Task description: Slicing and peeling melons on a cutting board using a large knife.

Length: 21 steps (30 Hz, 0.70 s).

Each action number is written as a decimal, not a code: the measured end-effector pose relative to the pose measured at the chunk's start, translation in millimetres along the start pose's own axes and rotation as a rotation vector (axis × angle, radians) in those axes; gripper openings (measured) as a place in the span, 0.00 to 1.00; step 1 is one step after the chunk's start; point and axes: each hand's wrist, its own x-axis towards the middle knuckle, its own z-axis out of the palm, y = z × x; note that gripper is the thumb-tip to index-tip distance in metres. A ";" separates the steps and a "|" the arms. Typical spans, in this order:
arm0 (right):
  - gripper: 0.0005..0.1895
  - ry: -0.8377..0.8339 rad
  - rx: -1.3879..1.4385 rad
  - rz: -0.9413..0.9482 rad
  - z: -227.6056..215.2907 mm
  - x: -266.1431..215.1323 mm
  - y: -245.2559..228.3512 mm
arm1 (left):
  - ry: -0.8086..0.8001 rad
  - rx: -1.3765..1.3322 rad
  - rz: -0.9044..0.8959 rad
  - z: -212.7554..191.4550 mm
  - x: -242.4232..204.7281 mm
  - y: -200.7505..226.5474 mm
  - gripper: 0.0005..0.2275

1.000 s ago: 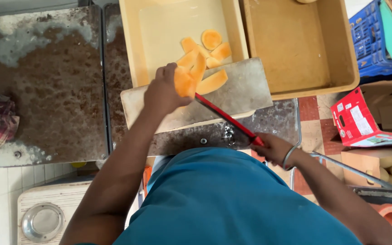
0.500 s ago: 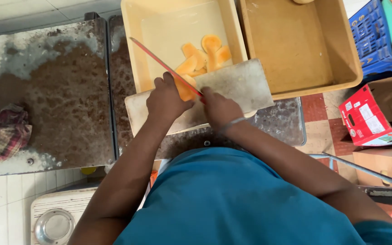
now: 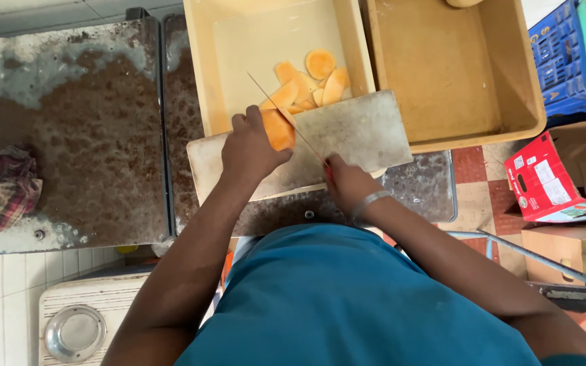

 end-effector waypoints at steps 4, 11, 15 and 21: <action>0.17 0.019 0.137 -0.159 33.9 72.0 25.4 | 0.047 -0.002 0.025 3.5 -2.9 -0.5 0.45; 0.12 -0.297 0.458 -0.003 18.6 20.9 41.9 | 0.028 -0.017 -0.023 4.0 -4.8 -0.2 0.46; 0.12 -0.350 0.552 -0.137 33.9 -37.8 110.5 | 0.068 -0.042 0.012 7.7 -6.2 -4.9 0.45; 0.14 -0.339 0.493 0.156 -14.3 -67.9 126.8 | 0.050 -0.032 0.198 -4.8 12.5 -20.2 0.42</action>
